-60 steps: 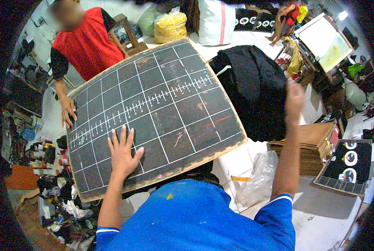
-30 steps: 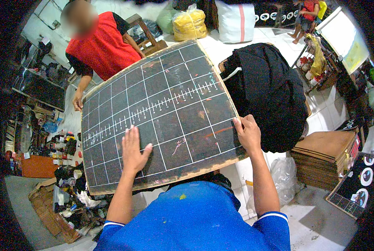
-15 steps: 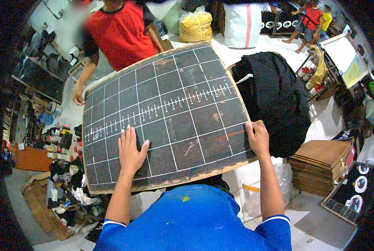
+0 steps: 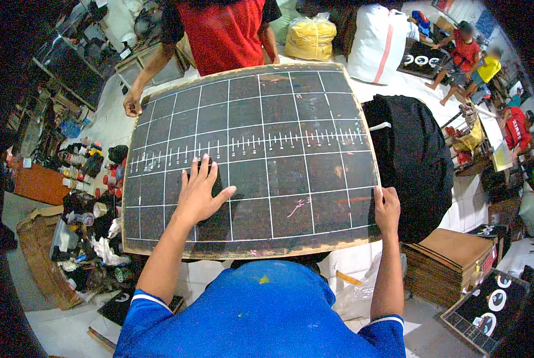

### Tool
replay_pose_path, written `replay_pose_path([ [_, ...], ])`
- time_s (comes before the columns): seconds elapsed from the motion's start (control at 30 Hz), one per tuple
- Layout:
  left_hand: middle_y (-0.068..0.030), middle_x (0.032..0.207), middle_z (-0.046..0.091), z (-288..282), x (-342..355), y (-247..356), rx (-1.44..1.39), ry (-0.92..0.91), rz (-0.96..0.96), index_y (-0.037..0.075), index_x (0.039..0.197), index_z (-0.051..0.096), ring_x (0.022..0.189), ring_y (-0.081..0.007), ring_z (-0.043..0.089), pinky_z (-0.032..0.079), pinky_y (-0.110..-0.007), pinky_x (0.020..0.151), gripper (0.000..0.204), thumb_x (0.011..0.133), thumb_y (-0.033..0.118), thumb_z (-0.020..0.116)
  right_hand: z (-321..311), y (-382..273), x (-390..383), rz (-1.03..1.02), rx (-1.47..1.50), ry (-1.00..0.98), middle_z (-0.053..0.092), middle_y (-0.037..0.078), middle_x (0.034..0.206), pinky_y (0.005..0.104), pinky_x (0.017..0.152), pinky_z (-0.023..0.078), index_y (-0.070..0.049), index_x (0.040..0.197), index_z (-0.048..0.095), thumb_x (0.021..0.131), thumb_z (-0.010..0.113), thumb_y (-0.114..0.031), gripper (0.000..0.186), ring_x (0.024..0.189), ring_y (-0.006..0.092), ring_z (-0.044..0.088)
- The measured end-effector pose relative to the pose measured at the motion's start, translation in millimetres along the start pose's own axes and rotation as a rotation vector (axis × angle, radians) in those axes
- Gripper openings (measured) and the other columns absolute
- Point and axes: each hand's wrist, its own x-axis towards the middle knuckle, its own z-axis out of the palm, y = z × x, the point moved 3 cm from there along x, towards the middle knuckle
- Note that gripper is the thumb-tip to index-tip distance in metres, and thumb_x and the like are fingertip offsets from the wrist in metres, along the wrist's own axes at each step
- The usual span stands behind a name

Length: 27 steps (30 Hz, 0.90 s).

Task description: The person cuts a piece of black fabric using shears on a gridded cutting board, then folds and aligns the fabric before cutting again. The person handles the fabric and shears throughout the process.

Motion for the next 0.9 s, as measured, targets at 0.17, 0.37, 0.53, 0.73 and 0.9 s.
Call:
replay_pose_path([
  [0.17,-0.024,0.178,0.022,-7.1,-3.3,5.0,-0.087,0.233,0.011,0.007,0.166,0.041,0.165,-0.0446,0.016,0.014,-0.065,0.13,0.09,0.101,0.066,0.059,-0.4,1.0,-0.3,0.024,-0.046,-0.02,0.06,0.018,0.085,0.0434,0.074,0.05,0.001,0.098,0.076,0.11,0.06,-0.037,0.042,0.08,0.0338,0.061],
  [0.37,-0.0186,0.175,0.03,32.1,-18.3,69.9,0.025,0.025,0.47,0.008,0.163,0.044,0.162,-0.0473,0.022,0.016,-0.068,0.13,0.085,0.101,0.065,0.059,-1.2,-3.0,-1.0,0.059,-0.059,-0.024,0.062,0.017,0.089,0.0439,0.078,0.05,0.0,0.1,0.076,0.11,0.059,-0.038,0.043,0.087,0.0342,0.063],
  [0.53,-0.0211,0.172,0.034,34.0,25.0,83.9,-0.019,0.122,0.547,0.009,0.161,0.047,0.16,-0.0522,0.023,0.019,-0.069,0.128,0.085,0.1,0.066,0.06,-2.1,-7.9,-0.2,0.032,-0.074,-0.02,0.062,0.017,0.088,0.0442,0.076,0.049,0.0,0.1,0.076,0.111,0.058,-0.038,0.043,0.086,0.0341,0.064],
  [0.73,-0.0229,0.173,0.032,35.6,27.3,77.6,-0.044,0.027,0.59,0.009,0.161,0.048,0.16,-0.053,0.021,0.018,-0.068,0.13,0.085,0.099,0.066,0.062,-2.4,-7.5,0.1,0.033,-0.054,-0.027,0.063,0.018,0.09,0.0444,0.076,0.049,0.003,0.098,0.073,0.113,0.055,-0.036,0.046,0.085,0.0347,0.063],
  [0.9,-0.0168,0.176,0.029,38.1,26.7,74.8,-0.079,0.061,0.568,0.017,0.164,0.047,0.163,-0.0494,0.016,0.011,-0.067,0.131,0.086,0.098,0.071,0.06,-0.7,-6.0,1.4,0.057,-0.072,-0.031,0.063,0.019,0.089,0.0448,0.075,0.048,0.005,0.096,0.07,0.114,0.053,-0.034,0.046,0.084,0.0361,0.062],
])
